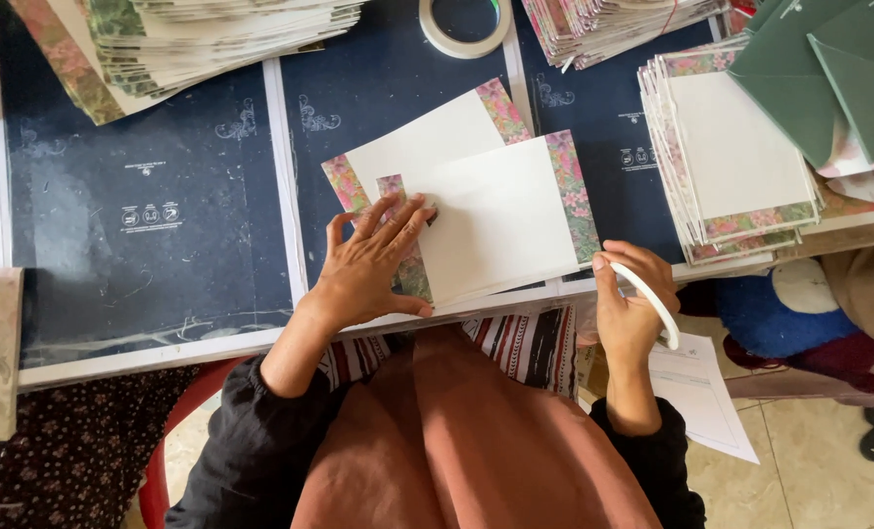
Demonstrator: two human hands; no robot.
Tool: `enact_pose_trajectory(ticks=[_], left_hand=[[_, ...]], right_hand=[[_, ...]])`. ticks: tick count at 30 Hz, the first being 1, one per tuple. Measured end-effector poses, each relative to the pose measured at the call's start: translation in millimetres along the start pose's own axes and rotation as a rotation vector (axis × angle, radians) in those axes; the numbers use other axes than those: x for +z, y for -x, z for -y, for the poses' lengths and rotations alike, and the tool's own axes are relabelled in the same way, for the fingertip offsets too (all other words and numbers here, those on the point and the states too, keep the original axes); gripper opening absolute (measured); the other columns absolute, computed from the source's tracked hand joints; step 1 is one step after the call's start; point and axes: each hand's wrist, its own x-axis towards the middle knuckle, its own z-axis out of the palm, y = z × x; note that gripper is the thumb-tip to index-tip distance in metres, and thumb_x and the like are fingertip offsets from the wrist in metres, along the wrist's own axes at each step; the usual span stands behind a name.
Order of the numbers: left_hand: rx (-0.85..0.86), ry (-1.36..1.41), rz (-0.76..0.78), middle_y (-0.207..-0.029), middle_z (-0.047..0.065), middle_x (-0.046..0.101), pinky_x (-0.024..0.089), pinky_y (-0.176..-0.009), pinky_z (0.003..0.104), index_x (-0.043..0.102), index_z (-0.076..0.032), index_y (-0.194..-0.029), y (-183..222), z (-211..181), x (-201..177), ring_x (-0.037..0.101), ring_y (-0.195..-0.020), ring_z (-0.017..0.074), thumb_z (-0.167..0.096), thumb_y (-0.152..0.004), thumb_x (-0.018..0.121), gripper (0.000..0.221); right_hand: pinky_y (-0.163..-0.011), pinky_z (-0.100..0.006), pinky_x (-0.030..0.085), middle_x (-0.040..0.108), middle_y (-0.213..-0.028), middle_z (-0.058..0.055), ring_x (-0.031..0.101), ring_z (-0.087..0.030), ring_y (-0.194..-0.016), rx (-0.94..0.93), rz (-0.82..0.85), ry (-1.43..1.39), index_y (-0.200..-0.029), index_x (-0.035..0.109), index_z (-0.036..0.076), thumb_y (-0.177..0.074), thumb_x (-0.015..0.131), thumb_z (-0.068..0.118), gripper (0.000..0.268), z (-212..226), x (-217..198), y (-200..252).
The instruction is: Applying double-sided tape to the edges of decorative paper cards in a production environment
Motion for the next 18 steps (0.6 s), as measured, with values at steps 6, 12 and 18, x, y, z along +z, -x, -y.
enact_pose_trajectory(ticks=[6,12,18], left_hand=[[0.001,-0.034,-0.005,-0.155,-0.001,0.018,0.01,-0.101,0.055,0.016,-0.023,-0.149,-0.8,0.0,3.8,0.011,-0.142,0.0234,-0.085,-0.05,0.056,0.124],[-0.026,-0.076,-0.153,-0.155,0.0,0.019,0.003,-0.103,0.066,0.02,-0.03,-0.148,1.4,3.4,-3.1,0.013,-0.141,0.0301,-0.061,-0.057,0.069,0.108],[-0.204,-0.165,-0.575,-0.151,0.005,0.032,0.002,-0.1,0.07,0.025,-0.027,-0.15,-20.5,8.7,8.6,0.022,-0.139,0.0352,-0.025,-0.089,0.061,0.07]], right_hand=[[-0.086,-0.034,0.037,0.068,-0.097,0.008,0.058,-0.018,-0.1,-0.095,-0.048,0.372,-0.087,0.072,0.018,-0.082,0.078,0.012,0.011,-15.6,12.7,12.6],[-0.083,-0.044,0.033,0.063,-0.115,0.0,0.054,-0.027,-0.101,-0.098,0.075,0.478,-0.107,0.068,0.018,-0.086,0.069,0.015,0.021,-13.4,9.9,14.0],[-0.087,-0.039,0.036,0.062,-0.107,-0.004,0.053,-0.028,-0.102,-0.338,0.148,0.154,-0.095,0.065,0.011,-0.087,0.062,0.037,0.027,61.0,46.5,32.2]])
